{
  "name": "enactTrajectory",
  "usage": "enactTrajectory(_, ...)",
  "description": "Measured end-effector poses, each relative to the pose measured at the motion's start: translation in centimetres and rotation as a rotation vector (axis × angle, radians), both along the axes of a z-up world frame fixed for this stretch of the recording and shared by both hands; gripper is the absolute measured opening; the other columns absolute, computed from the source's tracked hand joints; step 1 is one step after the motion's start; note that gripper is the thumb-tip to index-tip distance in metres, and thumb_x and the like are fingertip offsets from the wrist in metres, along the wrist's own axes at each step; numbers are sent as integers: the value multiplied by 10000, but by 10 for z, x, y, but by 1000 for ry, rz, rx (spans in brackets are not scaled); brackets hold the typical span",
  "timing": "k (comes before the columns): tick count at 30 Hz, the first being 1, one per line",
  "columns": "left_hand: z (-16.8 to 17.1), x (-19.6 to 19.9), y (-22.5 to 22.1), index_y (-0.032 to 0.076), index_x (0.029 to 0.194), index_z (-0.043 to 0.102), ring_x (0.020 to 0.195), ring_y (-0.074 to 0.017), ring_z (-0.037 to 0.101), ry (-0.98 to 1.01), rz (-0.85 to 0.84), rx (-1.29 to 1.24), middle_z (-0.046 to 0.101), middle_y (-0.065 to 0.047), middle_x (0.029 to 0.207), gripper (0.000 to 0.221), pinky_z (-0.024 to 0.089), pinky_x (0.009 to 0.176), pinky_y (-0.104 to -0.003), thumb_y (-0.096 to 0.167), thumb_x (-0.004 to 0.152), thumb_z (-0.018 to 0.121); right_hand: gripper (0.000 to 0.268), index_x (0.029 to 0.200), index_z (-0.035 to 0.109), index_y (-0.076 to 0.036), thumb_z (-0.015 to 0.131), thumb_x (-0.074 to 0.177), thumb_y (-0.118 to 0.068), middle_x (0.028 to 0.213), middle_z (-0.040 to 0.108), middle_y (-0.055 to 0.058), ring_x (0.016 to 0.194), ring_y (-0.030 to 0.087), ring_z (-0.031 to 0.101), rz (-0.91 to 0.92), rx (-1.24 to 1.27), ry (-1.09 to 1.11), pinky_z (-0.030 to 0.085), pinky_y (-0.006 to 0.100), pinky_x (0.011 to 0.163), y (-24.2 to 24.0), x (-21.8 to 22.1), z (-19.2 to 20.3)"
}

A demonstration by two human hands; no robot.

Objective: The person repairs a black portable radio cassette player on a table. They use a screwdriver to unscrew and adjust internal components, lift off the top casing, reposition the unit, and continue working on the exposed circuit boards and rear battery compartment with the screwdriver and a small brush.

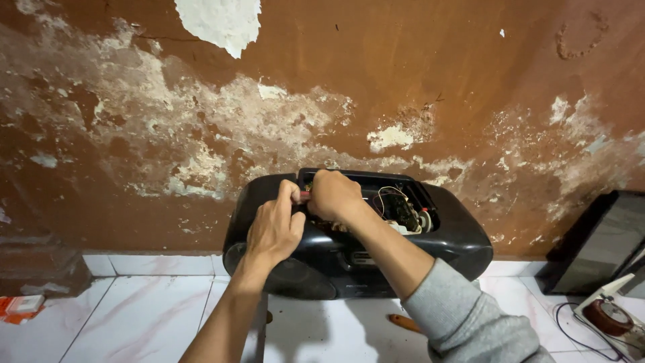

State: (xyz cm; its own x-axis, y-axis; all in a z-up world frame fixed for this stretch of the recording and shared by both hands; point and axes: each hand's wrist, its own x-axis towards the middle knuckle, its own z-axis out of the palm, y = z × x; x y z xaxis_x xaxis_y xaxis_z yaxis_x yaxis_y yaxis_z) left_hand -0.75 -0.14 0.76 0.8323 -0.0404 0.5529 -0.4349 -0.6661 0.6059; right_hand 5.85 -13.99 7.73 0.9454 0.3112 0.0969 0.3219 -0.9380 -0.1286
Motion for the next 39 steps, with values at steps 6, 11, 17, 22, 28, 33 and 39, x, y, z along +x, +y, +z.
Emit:
enactTrajectory(6,-2,3,2,207,1064,412,995,-491,693,-11,10,17,766,-183,1057,272,517,852,-593,206,800,477,334,1007,760,82,747,825,-198,936,735,291,965,451,734,-20,113,33,589,563,766,0,-15,7)
enactTrajectory(11,0,-3,2,204,1066,407,1034,-458,702,15,4,6,778,-137,1120,282,530,880,-567,198,791,471,305,972,796,19,804,771,-210,1003,747,291,1048,457,716,12,202,52,585,532,834,-11,-23,6)
enactTrajectory(17,1,-1,2,200,1068,403,1064,-448,701,5,-15,-4,777,-118,1165,287,534,885,-559,194,787,462,246,873,806,-44,822,743,-252,983,742,303,1068,449,706,-11,444,112,585,492,850,-24,-15,-10)
enactTrajectory(22,-2,0,2,201,1064,405,1071,-452,697,2,-12,3,775,-124,1168,273,533,895,-560,195,799,471,202,855,815,-84,806,759,-262,928,757,257,1025,398,732,-32,477,152,601,458,820,-26,-19,-12)
enactTrajectory(28,0,-2,1,198,1064,414,1081,-457,694,5,5,4,771,-143,1170,279,533,908,-569,190,792,477,193,899,810,-61,767,816,-229,914,755,248,1004,381,738,-17,464,156,607,442,811,-25,-21,-12)
enactTrajectory(33,-3,2,2,201,1062,414,1065,-467,689,-23,-4,11,775,-143,1139,274,531,889,-562,188,800,495,220,910,807,-67,774,843,-274,737,740,178,709,275,754,-2,379,154,612,392,667,-21,-9,-17)
enactTrajectory(39,-5,6,2,192,1050,420,1059,-464,694,-24,-12,6,778,-136,1134,263,535,874,-563,173,798,493,342,994,767,16,742,886,-308,851,744,240,889,376,764,-57,300,175,609,483,711,-15,-18,-5)
